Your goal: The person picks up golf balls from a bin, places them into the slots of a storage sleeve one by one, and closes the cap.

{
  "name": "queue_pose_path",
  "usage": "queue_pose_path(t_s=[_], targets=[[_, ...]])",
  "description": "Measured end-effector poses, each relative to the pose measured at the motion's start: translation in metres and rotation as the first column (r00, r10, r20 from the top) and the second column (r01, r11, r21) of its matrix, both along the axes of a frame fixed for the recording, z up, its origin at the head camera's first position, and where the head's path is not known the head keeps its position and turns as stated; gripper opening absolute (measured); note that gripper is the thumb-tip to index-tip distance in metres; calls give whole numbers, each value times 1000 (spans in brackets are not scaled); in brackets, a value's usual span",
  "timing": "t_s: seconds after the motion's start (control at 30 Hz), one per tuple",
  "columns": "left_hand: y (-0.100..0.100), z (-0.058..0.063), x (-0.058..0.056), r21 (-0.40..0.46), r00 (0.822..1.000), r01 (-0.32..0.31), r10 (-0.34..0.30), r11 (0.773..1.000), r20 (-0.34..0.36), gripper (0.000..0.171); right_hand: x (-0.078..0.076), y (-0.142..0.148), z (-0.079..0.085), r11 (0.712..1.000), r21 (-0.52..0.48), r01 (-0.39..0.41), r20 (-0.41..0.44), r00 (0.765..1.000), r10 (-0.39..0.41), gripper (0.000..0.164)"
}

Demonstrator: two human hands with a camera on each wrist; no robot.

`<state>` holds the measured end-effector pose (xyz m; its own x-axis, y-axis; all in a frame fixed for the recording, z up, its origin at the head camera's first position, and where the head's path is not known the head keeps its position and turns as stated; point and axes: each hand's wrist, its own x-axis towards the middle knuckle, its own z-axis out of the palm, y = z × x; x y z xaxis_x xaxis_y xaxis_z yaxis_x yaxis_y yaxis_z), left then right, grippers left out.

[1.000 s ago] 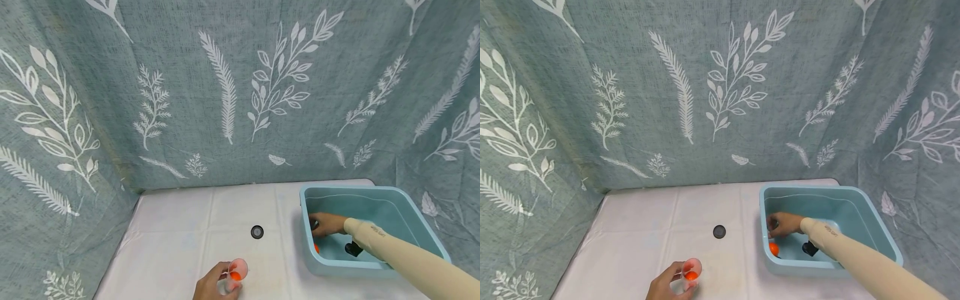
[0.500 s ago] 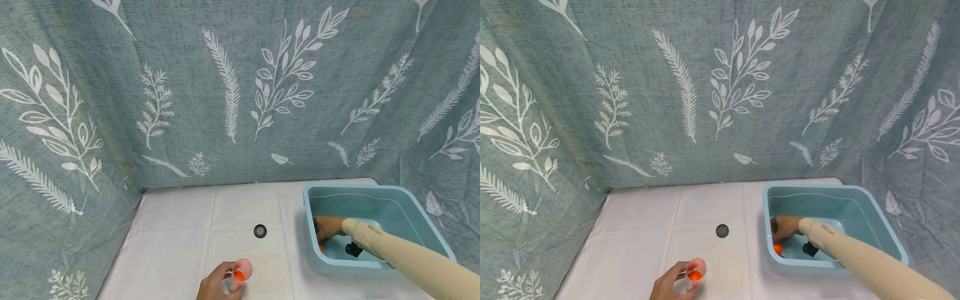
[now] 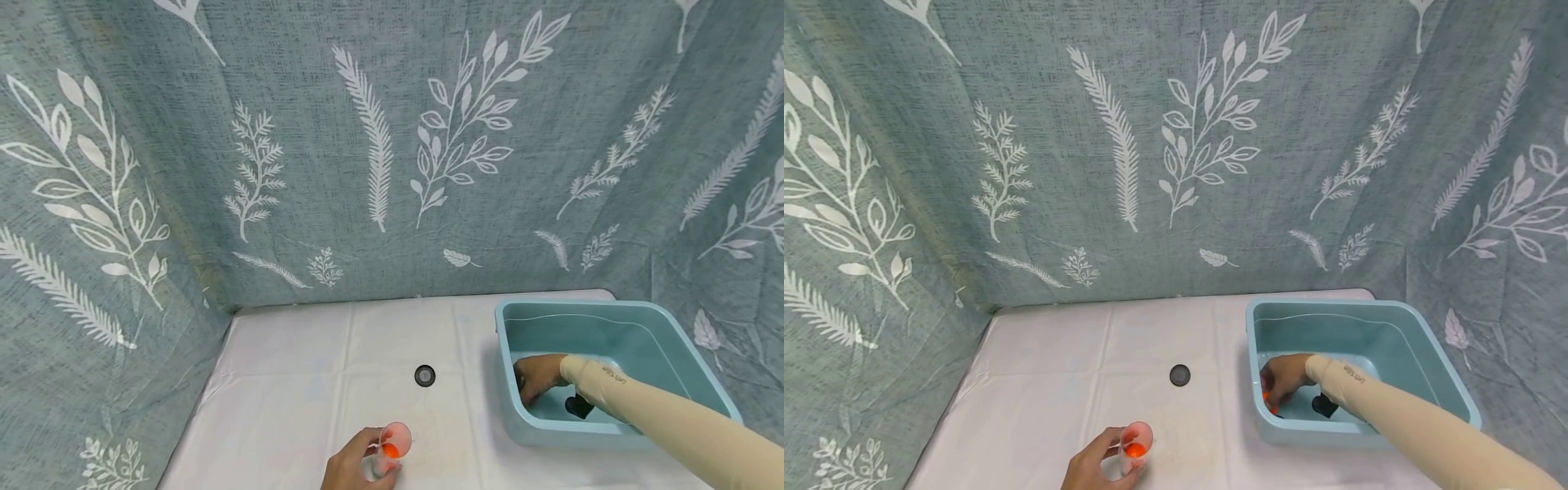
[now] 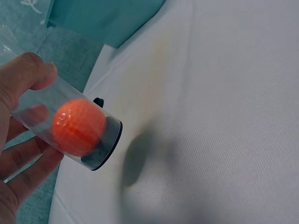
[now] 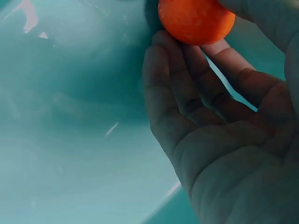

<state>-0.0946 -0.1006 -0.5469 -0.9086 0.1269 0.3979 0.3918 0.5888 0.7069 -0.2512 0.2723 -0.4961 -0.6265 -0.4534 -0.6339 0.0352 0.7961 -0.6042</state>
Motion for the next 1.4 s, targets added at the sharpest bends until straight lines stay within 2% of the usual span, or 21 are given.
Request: queue_pose_path(t_s=[0.1,0.2,0.4,0.57,0.8,0.9,1.13,1.23,1.4], targets=[[1,1,0,-4,1000,5,-5,1000,-14,50,0,3,3,1000,-9,-20,-47,999,20,25],[2,2,0,-10,1000,11,-11,1000,-4,49,-2,8,8,999,-48,-18,-53,998,15,23],[2,4,-1,-10,1000,27,-27,1000,1,48,-5,29,19,978,-207,-38,-57,998,27,21],[2,8,-4,-17,999,38,-38,999,-36,49,-1,44,32,955,-296,-9,-87,996,-17,32],[5,14,-11,4,990,56,-55,998,-129,51,10,54,56,918,-397,-6,-168,984,-67,44],[6,16,-13,10,989,72,-71,997,-129,50,16,56,67,892,-451,25,-149,983,-103,46],[7,22,-9,-3,997,52,-52,999,-53,51,33,52,90,816,-574,71,-156,969,-194,46],[8,26,-10,6,998,51,-51,999,-39,52,41,45,96,775,-625,99,-140,962,-236,45],[10,33,-14,4,998,60,-60,998,-27,50,58,28,104,686,-715,135,-126,940,-317,45]])
